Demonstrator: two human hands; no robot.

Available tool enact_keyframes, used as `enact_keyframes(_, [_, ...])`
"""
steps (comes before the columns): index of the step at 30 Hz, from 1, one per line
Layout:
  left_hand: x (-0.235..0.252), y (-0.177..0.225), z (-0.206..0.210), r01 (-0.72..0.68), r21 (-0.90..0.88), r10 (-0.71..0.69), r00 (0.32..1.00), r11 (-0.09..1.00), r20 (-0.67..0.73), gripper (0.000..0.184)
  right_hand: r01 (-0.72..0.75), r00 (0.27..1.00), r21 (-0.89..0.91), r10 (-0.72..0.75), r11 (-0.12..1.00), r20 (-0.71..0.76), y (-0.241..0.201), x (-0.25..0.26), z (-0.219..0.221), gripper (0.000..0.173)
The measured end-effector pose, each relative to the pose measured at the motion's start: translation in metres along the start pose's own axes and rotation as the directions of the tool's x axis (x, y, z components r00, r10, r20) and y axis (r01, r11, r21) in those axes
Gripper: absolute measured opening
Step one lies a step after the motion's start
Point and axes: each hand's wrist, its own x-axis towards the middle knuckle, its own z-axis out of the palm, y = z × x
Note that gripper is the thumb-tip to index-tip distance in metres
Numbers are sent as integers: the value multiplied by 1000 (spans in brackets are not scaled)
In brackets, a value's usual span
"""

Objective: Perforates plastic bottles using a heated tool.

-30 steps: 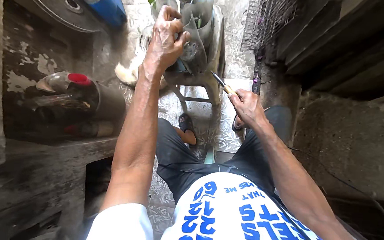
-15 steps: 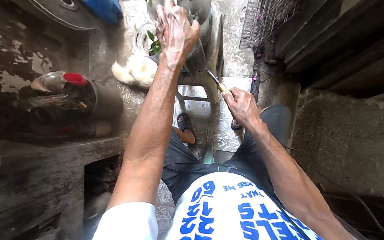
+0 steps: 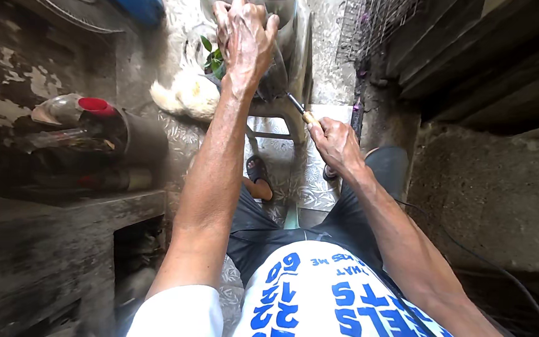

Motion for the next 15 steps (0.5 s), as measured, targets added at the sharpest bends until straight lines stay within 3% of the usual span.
enact_keyframes(9, [3,-14,3,-86,-67,83,996,994,-45,38,-14,1000,-59,15,998,12,-11,5,-2,47])
enact_keyframes(15, [2,-12,1,-35,-49,34,999,998,-8,40,-19,1000,-41,19,999,13,-11,11,2,47])
